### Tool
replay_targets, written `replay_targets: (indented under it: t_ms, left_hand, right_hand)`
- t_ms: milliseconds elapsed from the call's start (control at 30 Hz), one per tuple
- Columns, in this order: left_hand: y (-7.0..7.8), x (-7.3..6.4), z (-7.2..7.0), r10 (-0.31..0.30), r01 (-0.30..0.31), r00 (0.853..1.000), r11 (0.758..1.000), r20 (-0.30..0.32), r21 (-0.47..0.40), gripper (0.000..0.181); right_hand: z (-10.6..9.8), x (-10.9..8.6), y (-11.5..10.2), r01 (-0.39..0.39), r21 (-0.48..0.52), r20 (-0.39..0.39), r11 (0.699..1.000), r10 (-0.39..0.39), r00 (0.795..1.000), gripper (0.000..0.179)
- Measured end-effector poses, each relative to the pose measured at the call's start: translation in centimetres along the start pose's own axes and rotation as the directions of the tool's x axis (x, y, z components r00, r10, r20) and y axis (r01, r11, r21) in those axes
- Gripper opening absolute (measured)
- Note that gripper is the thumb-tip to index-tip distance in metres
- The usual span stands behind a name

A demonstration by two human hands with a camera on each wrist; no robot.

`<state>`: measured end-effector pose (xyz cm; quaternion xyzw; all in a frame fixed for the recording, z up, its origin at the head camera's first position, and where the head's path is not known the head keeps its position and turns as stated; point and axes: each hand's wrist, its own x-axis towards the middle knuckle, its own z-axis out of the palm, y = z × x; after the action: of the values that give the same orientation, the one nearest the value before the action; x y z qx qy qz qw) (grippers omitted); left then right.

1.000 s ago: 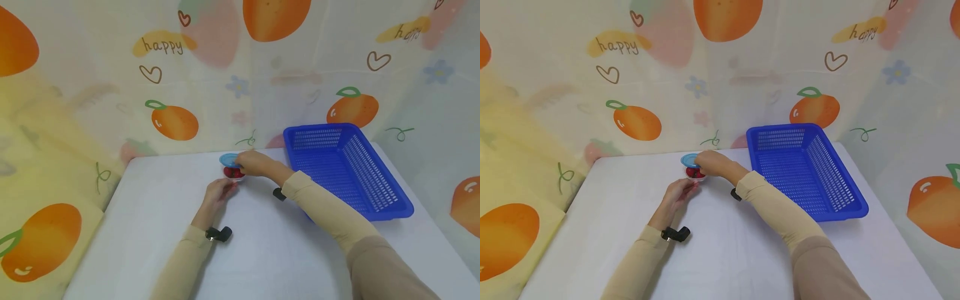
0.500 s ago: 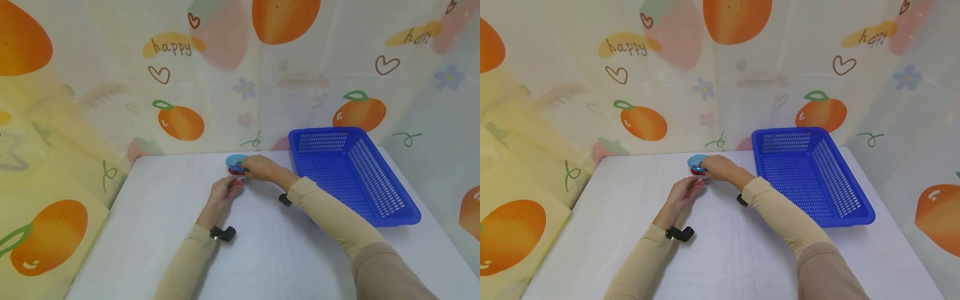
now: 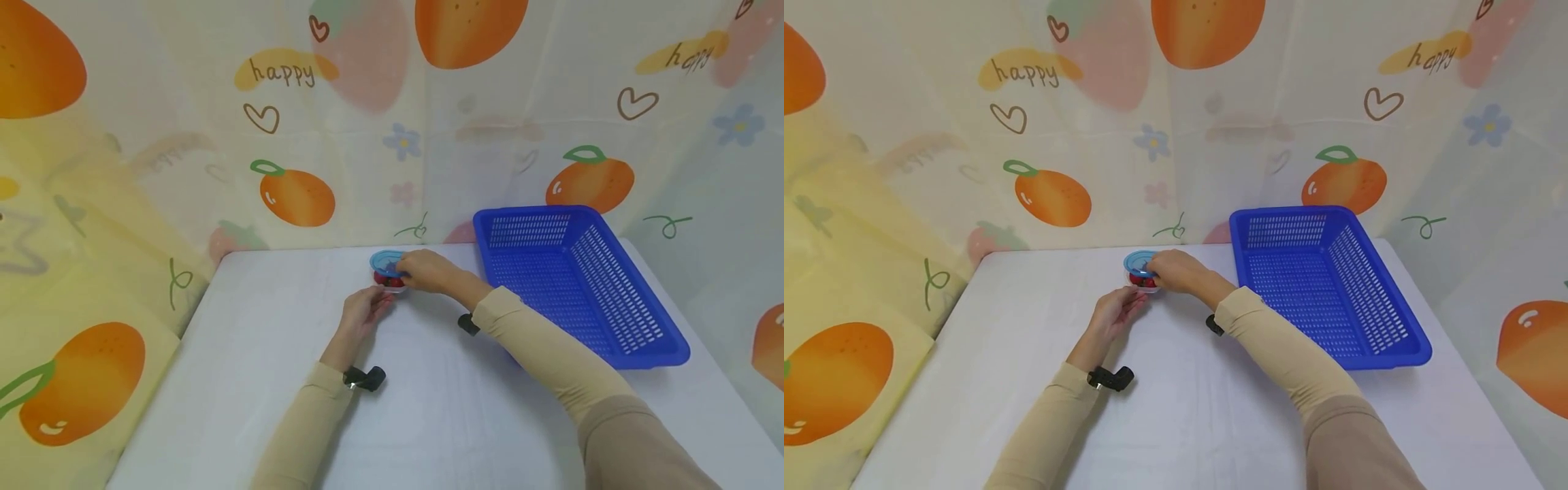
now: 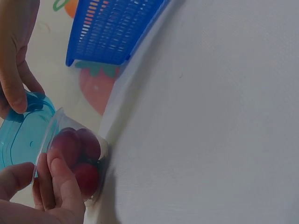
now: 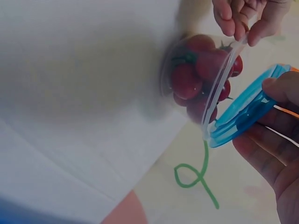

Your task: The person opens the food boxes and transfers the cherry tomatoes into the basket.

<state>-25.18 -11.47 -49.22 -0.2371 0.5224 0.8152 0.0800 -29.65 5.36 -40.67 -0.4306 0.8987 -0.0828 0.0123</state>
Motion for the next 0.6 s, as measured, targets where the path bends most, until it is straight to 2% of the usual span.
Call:
replay_targets:
  t_ms: [233,600]
  left_hand:
    - [0.3,-0.7,-0.1,-0.013,0.014,1.0,0.997,-0.006,0.08,0.023]
    - [-0.1,-1.2,-0.3,0.004,-0.004,1.0,0.993,-0.001,0.115,0.022]
  right_hand:
    - [-0.5,-0.1,0.0,0.018,-0.017,-0.02,1.0,-0.018,1.0,0.007]
    - [-0.9,-0.1,-0.5,-0.019,-0.021,0.023,1.0,0.02,1.0,0.007]
